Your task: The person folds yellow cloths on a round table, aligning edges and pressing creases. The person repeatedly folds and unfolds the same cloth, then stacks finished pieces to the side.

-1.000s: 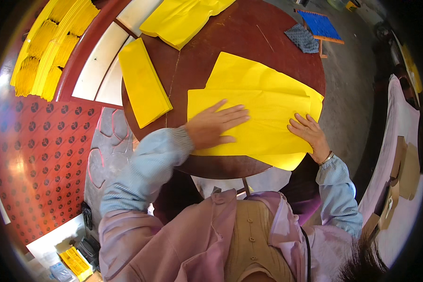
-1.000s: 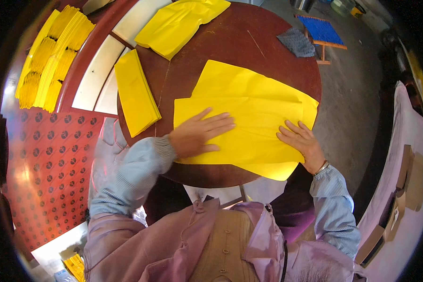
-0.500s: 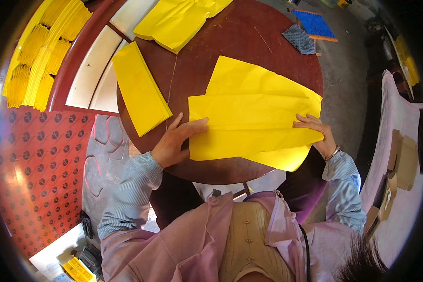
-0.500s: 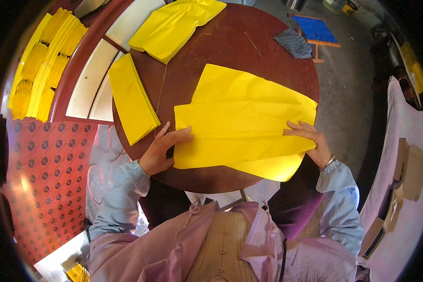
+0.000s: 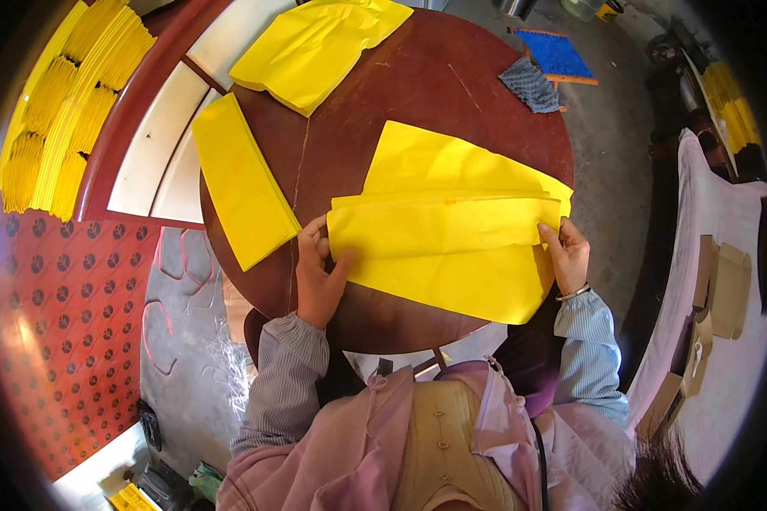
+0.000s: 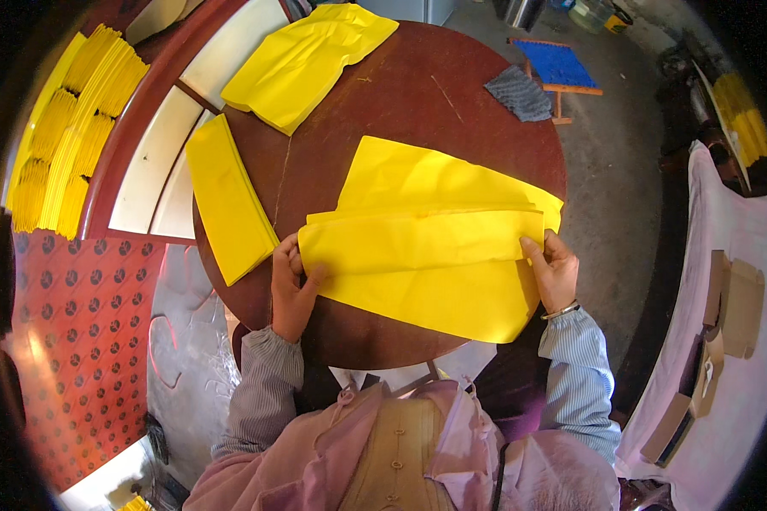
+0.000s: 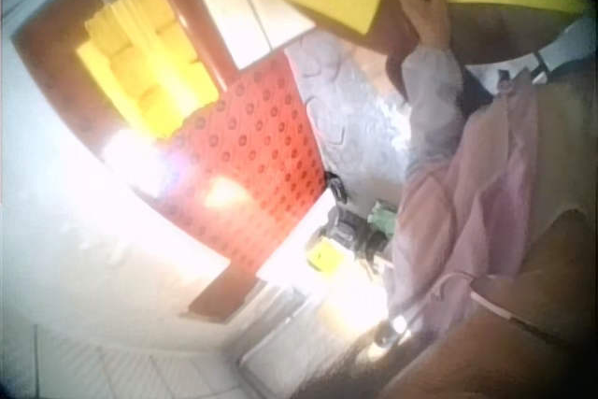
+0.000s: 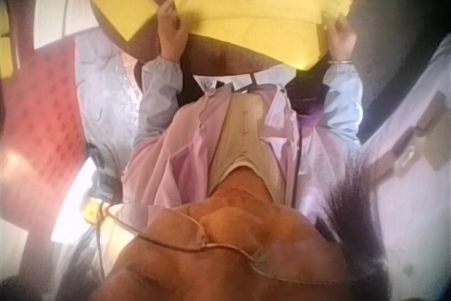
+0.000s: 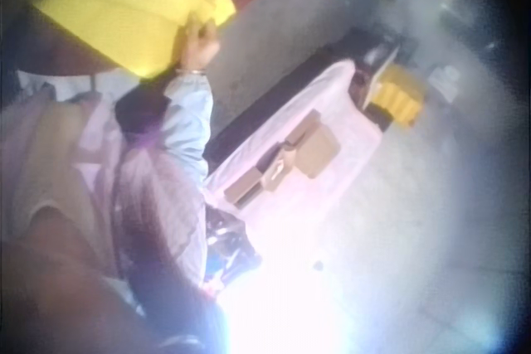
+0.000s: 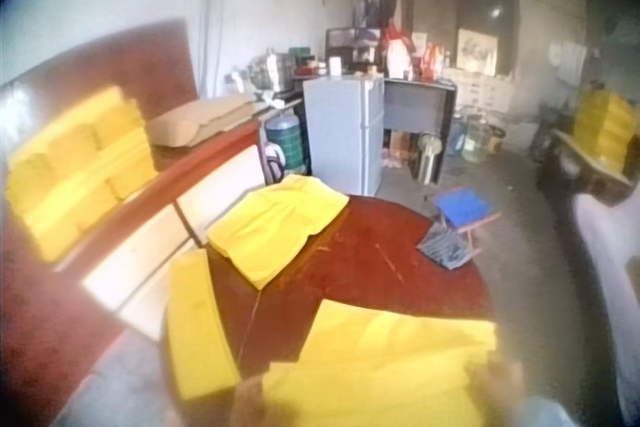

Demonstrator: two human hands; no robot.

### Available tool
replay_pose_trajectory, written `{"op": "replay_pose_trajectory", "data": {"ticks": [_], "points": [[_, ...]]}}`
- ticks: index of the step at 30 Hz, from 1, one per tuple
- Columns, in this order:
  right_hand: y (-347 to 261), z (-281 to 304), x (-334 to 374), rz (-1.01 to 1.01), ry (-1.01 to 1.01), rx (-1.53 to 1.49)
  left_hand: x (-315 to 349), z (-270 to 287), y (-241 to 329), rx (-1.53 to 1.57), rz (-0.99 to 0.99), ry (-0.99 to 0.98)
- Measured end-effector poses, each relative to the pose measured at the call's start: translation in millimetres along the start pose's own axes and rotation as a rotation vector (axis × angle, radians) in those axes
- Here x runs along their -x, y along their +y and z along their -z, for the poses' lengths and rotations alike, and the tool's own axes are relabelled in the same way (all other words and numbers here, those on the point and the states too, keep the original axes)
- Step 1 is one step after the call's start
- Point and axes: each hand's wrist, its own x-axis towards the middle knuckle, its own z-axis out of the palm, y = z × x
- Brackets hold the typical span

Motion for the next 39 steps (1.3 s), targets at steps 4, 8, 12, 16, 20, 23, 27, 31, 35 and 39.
{"op": "replay_pose_trajectory", "data": {"ticks": [4,8,12,16,20,23,27,31,35,39], "points": [[-10.3,-11.5,4.8,0.032,0.152,0.114,-1.7,-10.9,-1.5,0.085,0.033,0.141],[-14.7,-21.1,11.0,0.004,0.283,0.276,-4.8,-15.5,-3.6,-0.129,0.037,0.252],[-10.9,-24.6,7.9,0.124,0.358,0.449,-6.6,-19.4,-3.0,-0.197,0.014,0.341],[-2.5,-30.6,5.0,0.201,0.401,0.440,-4.8,-25.7,-1.1,-0.352,-0.060,0.431],[-0.3,-31.4,5.9,0.203,0.445,0.434,-8.1,-25.9,-3.0,-0.445,-0.119,0.412],[-5.7,-30.7,8.3,0.185,0.414,0.443,-8.6,-25.6,-2.6,-0.510,-0.142,0.393],[-11.7,-32.8,8.3,0.065,0.364,0.323,-10.2,-23.1,0.6,-0.646,-0.231,0.324],[-12.5,-33.5,5.8,0.104,0.391,0.480,-9.8,-18.2,2.2,-0.625,-0.200,0.269],[-13.4,-35.1,4.7,0.118,0.408,0.509,-9.0,-19.7,-1.5,-0.523,-0.155,0.300],[-13.1,-34.2,4.7,0.155,0.405,0.529,-9.0,-25.2,3.3,-0.600,-0.276,0.314]]}}
